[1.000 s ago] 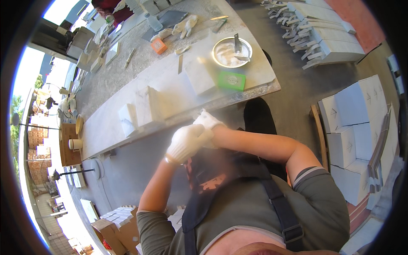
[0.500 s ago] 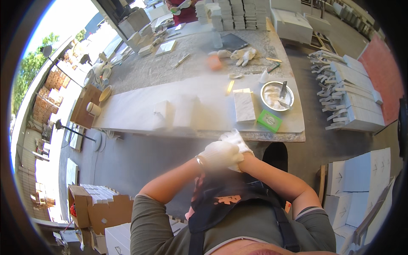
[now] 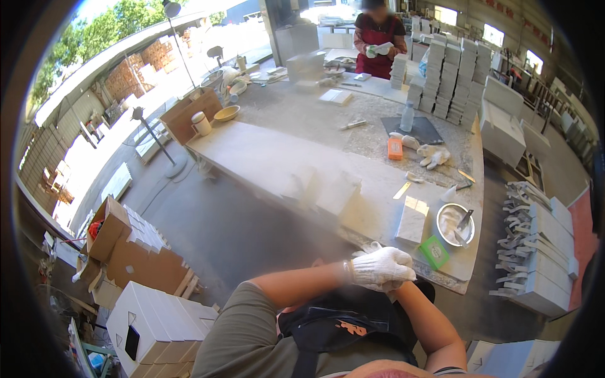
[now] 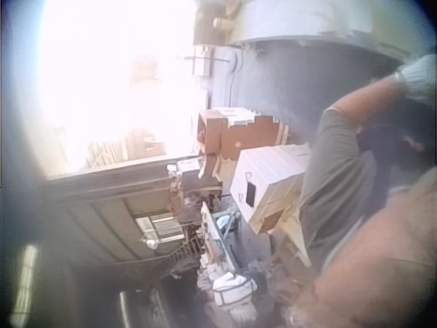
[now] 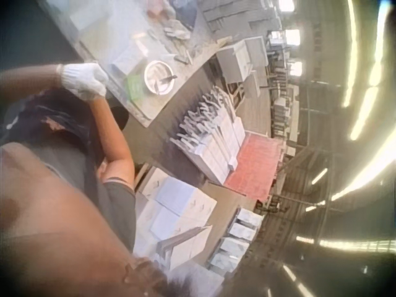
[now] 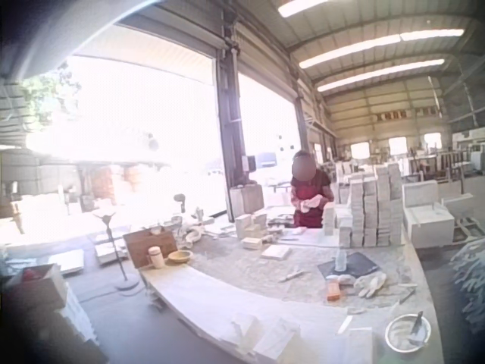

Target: The person repeatedly picks up small rectangular tiles, applies a white paste from a can using a small spatula, and places them on the table. The person also uses a green sponge to wipe the tile edges.

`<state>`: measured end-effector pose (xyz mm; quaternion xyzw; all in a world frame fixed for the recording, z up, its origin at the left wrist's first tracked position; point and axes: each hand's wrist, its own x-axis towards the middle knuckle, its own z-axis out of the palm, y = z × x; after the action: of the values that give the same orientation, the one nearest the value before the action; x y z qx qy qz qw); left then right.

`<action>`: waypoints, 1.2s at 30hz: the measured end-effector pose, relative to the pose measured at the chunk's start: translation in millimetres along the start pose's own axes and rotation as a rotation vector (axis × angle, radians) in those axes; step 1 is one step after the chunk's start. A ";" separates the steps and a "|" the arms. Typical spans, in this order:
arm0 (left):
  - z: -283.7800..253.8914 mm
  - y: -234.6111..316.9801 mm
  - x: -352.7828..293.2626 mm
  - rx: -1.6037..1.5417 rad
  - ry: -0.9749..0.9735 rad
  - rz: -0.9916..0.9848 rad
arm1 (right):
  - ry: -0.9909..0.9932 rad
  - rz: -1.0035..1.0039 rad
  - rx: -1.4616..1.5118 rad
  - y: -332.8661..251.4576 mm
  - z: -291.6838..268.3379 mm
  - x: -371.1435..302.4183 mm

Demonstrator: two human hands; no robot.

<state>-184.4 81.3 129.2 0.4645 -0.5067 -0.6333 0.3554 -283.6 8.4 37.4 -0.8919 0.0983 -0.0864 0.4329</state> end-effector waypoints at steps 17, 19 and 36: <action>22.4 -12.0 9.1 0.952 0.222 0.524 | 0.549 0.120 0.640 -26.7 -41.7 27.2; 12.9 -11.7 3.6 0.745 0.361 0.451 | 0.691 -0.051 1.011 -16.6 -55.7 27.9; 20.9 -57.9 55.0 -0.345 0.385 0.251 | 0.828 -0.473 1.885 -18.1 -96.6 13.4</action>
<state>-220.4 50.7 61.5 0.4427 -0.3681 -0.5613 0.5946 -292.0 -56.9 111.6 -0.0923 -0.0449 -0.5074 0.8556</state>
